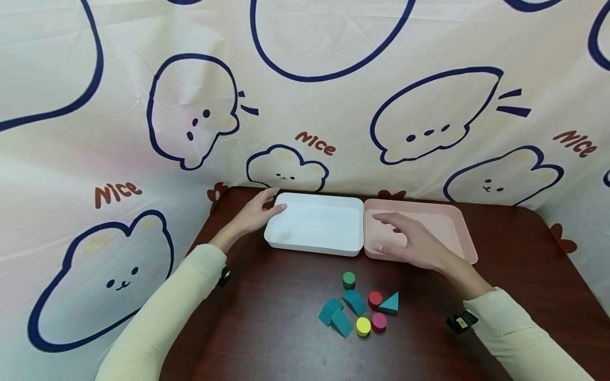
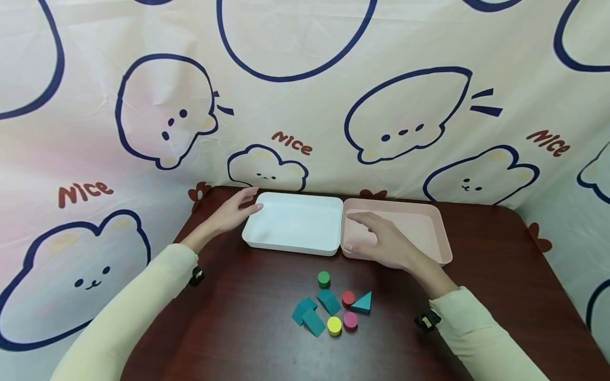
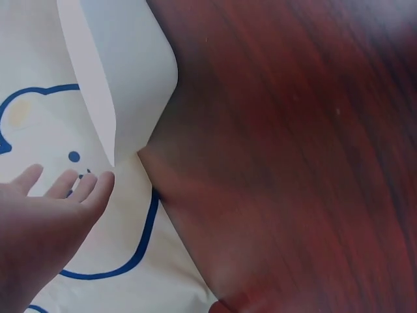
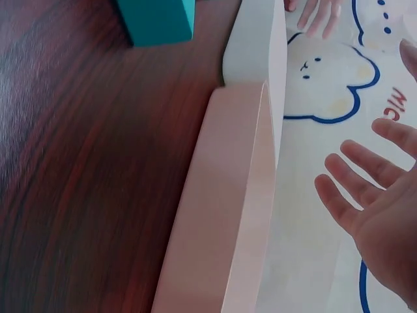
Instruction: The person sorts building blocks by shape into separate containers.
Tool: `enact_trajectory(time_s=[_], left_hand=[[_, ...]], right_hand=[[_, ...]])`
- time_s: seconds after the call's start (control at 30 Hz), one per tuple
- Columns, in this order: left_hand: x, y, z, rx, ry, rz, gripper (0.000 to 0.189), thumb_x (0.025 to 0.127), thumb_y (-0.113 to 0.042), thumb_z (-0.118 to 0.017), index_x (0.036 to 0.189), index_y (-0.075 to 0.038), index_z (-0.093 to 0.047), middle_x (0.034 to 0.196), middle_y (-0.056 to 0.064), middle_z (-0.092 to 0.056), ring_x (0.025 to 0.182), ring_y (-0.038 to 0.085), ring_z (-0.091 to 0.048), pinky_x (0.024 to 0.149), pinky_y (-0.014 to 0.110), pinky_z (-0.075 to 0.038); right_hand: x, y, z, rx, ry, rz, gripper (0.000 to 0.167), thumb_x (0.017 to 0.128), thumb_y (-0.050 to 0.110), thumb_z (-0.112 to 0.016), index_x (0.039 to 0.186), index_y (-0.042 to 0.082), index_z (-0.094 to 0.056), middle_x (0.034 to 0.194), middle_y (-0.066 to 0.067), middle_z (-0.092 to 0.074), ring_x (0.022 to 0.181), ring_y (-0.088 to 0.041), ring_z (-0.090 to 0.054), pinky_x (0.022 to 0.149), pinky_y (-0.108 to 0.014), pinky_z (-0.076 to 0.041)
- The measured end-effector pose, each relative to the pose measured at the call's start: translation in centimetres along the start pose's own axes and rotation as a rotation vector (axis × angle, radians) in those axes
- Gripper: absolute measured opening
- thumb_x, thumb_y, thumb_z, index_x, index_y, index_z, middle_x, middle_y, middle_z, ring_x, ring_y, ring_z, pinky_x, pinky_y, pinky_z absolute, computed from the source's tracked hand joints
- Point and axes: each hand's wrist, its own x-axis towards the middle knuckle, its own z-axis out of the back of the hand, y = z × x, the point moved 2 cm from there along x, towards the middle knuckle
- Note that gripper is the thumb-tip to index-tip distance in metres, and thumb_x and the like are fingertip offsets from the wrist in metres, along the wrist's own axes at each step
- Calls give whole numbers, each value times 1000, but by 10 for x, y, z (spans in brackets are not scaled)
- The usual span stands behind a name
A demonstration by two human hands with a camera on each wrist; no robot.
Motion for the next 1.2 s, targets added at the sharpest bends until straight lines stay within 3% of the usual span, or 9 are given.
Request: enact_trajectory(time_s=[0.33, 0.5, 0.67, 0.8, 1.2], left_hand=[[1, 8, 7, -60, 18, 68, 82, 104, -58, -58, 167, -13, -30, 167, 17, -37, 153, 37, -36, 122, 57, -34], [2, 14, 5, -76, 40, 86, 83, 106, -56, -57, 167, -9, -25, 165, 22, -38, 152, 39, -38, 122, 58, -34], [1, 22, -1, -116, 92, 108, 74, 111, -40, -53, 167, -6, -21, 164, 25, -37, 150, 41, -39, 117, 58, -41], [0, 29, -7, -188, 155, 129, 68, 112, -26, -50, 167, -3, -18, 164, 27, -34, 147, 43, -42, 110, 57, -49], [1, 37, -7, -308, 220, 176, 60, 109, -8, -48, 164, -4, -26, 161, 24, -37, 138, 40, -49, 109, 56, -51]], right_hand=[[0, 12, -19, 83, 46, 63, 70, 95, 46, -79, 152, 13, -56, 147, -6, -61, 126, -30, -62, 102, -53, -56], [0, 17, -31, 143, 91, 70, 66, 95, 45, -80, 151, 18, -57, 144, -6, -62, 125, -29, -62, 103, -50, -56], [1, 20, -47, 202, 138, 89, 65, 94, 43, -81, 148, 15, -59, 139, -12, -65, 124, -32, -63, 103, -50, -56], [0, 22, -58, 219, 164, 115, 61, 95, 42, -81, 146, 14, -61, 135, -5, -67, 121, -31, -64, 103, -46, -57], [-4, 21, -77, 228, 235, 141, 57, 96, 42, -79, 143, 15, -62, 135, -9, -68, 116, -25, -67, 101, -42, -58]])
